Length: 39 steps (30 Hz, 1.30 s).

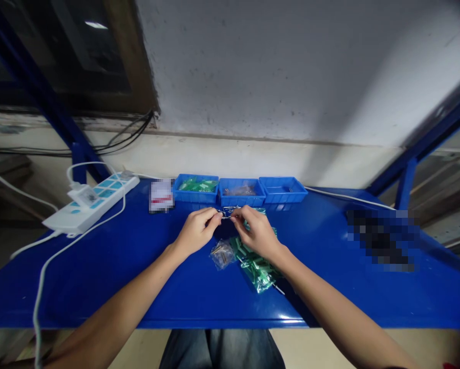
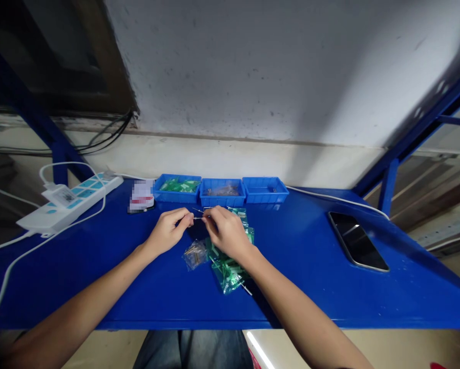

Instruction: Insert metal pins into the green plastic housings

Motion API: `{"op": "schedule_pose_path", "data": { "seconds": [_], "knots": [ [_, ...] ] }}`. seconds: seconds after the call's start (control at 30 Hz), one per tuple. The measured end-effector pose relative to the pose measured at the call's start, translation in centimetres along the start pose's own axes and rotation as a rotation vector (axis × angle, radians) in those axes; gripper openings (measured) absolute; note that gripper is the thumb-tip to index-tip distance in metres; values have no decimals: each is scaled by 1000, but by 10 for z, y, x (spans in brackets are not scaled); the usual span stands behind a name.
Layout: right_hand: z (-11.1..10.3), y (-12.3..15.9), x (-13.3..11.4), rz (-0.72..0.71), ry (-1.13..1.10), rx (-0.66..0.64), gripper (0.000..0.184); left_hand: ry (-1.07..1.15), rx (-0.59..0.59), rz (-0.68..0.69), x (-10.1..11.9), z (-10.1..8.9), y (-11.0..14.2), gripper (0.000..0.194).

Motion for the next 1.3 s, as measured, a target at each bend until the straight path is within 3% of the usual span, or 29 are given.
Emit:
{"op": "schedule_pose_path", "data": {
  "seconds": [0.27,0.37,0.5,0.6,0.7,0.87,1.0,1.1,1.3],
  "knots": [
    [-2,0,-4,-32,35,-8,9,68,25,-31,4,0,0,36],
    [-8,-1,-2,-47,62,44,11,51,8,-40,1,-1,0,36],
    [-32,-7,21,32,128,342,12,-155,35,-81,-14,-5,-1,25],
    [-52,-11,54,273,261,566,17,-355,-17,-93,-29,-3,0,25],
    [-56,-11,81,418,322,507,27,-482,-148,-78,-40,4,1,34],
    [-41,-13,88,348,446,365,32,-534,-291,-106,-39,16,1,33],
    [-24,-18,95,304,558,174,49,-533,-284,-131,-35,15,3,23],
    [-17,-17,106,279,559,69,53,-527,-267,-150,-36,14,4,19],
    [-15,-14,108,260,572,58,51,-492,-227,-125,-37,15,7,11]
  ]
}}
Point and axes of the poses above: each hand's wrist, its own y-axis away from the middle knuckle, its own z-axis out of the palm, x = y × z, the point moved 2 cm from there along -y, towards the middle knuckle, and after that the axes turned 7 degrees about z, right-handed, at the moved point
